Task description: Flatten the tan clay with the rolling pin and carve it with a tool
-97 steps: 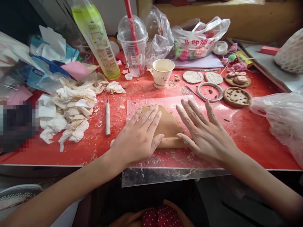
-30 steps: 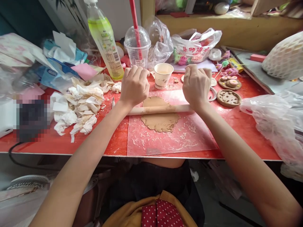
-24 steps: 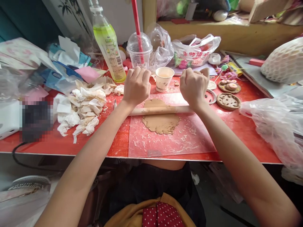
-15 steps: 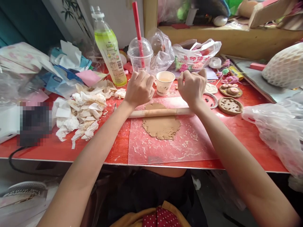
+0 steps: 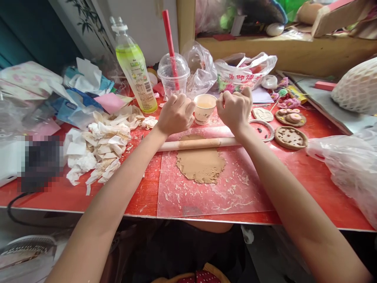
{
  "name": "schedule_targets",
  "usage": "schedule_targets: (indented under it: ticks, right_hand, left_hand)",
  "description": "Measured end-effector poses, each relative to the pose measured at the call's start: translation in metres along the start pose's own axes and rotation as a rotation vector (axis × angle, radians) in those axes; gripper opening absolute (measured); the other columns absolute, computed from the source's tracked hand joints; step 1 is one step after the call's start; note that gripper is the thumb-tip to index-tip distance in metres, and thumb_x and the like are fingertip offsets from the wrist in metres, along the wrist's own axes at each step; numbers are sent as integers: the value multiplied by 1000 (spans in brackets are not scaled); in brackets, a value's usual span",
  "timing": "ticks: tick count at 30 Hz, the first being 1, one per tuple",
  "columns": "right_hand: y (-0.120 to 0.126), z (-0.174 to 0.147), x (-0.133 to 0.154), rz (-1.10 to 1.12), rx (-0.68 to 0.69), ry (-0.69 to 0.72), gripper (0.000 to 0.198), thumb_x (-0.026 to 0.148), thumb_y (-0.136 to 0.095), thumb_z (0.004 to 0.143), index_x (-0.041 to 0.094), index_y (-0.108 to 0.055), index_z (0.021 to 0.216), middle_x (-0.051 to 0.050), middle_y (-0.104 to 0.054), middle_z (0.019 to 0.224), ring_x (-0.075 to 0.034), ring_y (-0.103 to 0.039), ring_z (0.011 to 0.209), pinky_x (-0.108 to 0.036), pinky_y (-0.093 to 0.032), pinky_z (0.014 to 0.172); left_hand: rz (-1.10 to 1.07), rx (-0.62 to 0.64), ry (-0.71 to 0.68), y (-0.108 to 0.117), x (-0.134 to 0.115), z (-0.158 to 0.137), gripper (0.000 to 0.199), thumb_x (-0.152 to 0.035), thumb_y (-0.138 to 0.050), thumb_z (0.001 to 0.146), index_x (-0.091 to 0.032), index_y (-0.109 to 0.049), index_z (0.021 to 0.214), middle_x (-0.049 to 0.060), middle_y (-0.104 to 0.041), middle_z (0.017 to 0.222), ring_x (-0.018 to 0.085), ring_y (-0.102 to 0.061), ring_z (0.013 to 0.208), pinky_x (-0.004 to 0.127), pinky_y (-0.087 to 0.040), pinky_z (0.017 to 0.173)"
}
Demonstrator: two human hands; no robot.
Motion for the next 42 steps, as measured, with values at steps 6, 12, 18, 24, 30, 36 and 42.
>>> schedule_targets:
  ticks: [6, 12, 18, 24, 30, 36, 42]
  right_hand:
    - [-3, 4, -4, 1, -115, -20, 53, 27, -11, 94, 19, -63, 93, -9, -64, 75, -25, -60, 79, -47, -35, 86]
    - [-6, 3, -13, 48, -227, -117, 57, 29, -6, 96, 17, -60, 86, -9, -61, 71, -22, -60, 73, -44, -36, 82]
    - [6, -12, -11, 110, -203, -143, 48, 31, -14, 96, 17, -57, 81, -6, -60, 67, -19, -58, 68, -42, -37, 84]
    - [21, -30, -6, 89, -149, -203, 42, 32, -17, 95, 12, -53, 101, -13, -60, 96, -26, -54, 96, -42, -38, 87]
    - [30, -60, -6, 65, 74, -247, 63, 55, -25, 91, 5, -40, 128, -21, -44, 128, -34, -40, 117, -48, -33, 96]
    - [44, -91, -3, 128, 286, -199, 80, 61, -15, 90, 2, -16, 143, -22, -23, 148, -32, -19, 137, -49, -23, 109]
    - [80, -143, 4, 99, 330, -15, 69, 53, -9, 93, 8, -16, 146, -13, -24, 152, -25, -16, 142, -50, -13, 114]
  left_hand:
    - [29, 13, -3, -3, 3, 1, 36, -19, -24, 90, -16, -54, 110, 13, -62, 100, 34, -54, 108, 55, -38, 88]
    - [31, -27, -40, -5, 2, 2, 34, -17, -24, 90, -14, -55, 103, 13, -62, 93, 33, -56, 101, 53, -39, 84]
    - [-9, -146, 11, 0, -4, -3, 26, -16, -32, 88, -14, -55, 100, 11, -60, 84, 32, -56, 95, 53, -37, 85]
    - [-40, -158, 93, 13, -16, -11, 25, -13, -33, 87, -15, -54, 100, 10, -58, 82, 29, -55, 92, 49, -37, 86]
    - [-22, -71, 115, 23, -37, -20, 25, -27, -36, 92, -13, -51, 106, 13, -58, 104, 31, -49, 106, 47, -36, 91]
    - [-89, 33, 216, 30, -58, -43, 42, -37, -31, 95, -12, -39, 128, 16, -45, 134, 30, -29, 133, 49, -18, 111]
    - [-240, 378, 132, 54, -95, -84, 60, -44, -14, 97, -7, -17, 145, 13, -19, 153, 23, -10, 143, 48, -9, 117]
Point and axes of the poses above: each hand's wrist, its own z-axis towards the middle knuckle, its own y-axis out of the back of the hand, x = y × z, the point moved 2 cm from there along z, towards the middle knuckle
